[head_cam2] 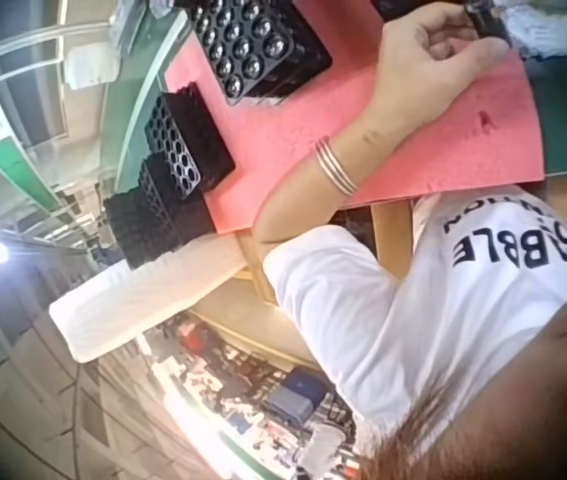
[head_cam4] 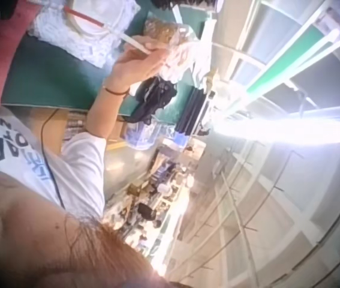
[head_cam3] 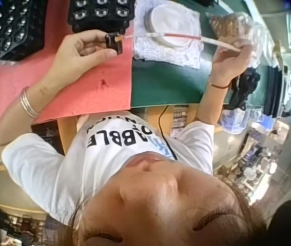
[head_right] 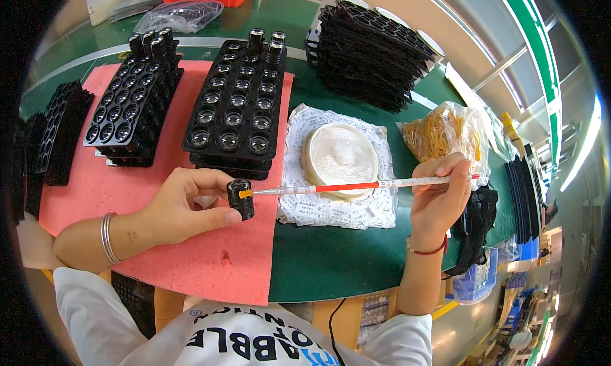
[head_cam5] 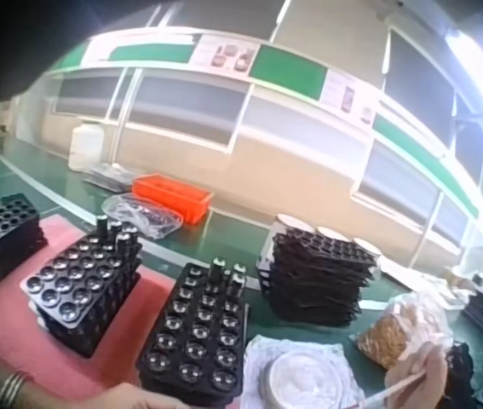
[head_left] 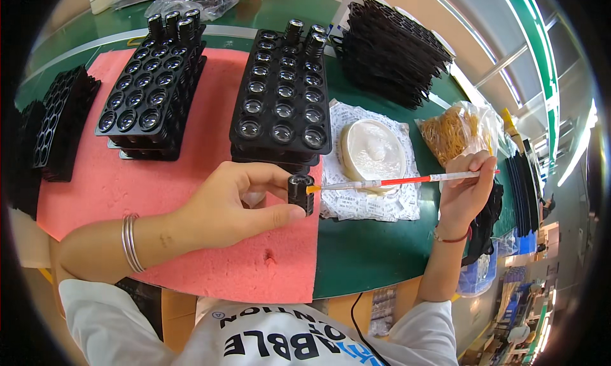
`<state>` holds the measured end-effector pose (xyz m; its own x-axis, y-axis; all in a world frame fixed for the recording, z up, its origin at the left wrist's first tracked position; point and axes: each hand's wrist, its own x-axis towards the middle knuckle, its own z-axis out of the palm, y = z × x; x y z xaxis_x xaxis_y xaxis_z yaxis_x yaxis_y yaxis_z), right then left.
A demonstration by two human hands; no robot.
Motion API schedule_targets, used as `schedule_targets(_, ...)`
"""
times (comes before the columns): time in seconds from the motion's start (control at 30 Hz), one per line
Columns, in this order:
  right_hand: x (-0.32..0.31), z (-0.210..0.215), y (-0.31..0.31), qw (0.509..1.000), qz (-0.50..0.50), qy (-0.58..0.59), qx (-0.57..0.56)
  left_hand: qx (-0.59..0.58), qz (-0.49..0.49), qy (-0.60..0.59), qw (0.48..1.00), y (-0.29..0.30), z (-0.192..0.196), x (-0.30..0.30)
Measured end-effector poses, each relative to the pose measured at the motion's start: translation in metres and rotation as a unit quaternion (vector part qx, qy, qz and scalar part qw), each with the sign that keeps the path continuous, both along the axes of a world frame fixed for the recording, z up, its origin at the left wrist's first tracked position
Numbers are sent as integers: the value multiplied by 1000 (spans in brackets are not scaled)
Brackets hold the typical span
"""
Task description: Using a brush to apply a yellow adhesive or sealant to the rims of black cylindrical lighting components.
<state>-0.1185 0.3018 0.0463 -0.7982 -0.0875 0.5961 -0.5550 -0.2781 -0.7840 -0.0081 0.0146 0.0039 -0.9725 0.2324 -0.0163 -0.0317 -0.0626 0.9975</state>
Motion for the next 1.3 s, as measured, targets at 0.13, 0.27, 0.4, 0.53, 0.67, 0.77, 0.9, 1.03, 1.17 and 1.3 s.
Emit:
schedule_targets(0.13,-2,1,2,1000,-3,-1,-17,28,-42,-7,999,0,1,2)
schedule_targets(0.27,-2,3,5,1000,-13,-9,-22,70,-65,-3,995,2,1,2)
schedule_targets(0.4,-1,7,1,997,-29,-25,-64,67,-81,-17,994,1,4,3)
schedule_targets(0.53,2,8,3,994,54,-34,-88,6,-53,-13,998,1,9,3)
schedule_targets(0.67,3,4,3,994,89,-24,-59,6,-28,-10,1000,2,6,4)
schedule_targets(0.77,5,4,1,995,78,-23,-51,13,-27,-10,999,3,3,3)
schedule_targets(0.9,4,2,1,997,64,-18,-38,2,-28,-15,1000,2,3,4)
schedule_targets(1.03,5,5,0,999,39,-14,-25,12,-41,-15,999,2,4,4)
schedule_targets(1.17,2,4,1,999,11,-30,-15,46,-56,-6,997,3,2,4)
schedule_targets(1.3,2,3,1,998,-28,-40,-35,47,-64,-9,997,3,1,4)
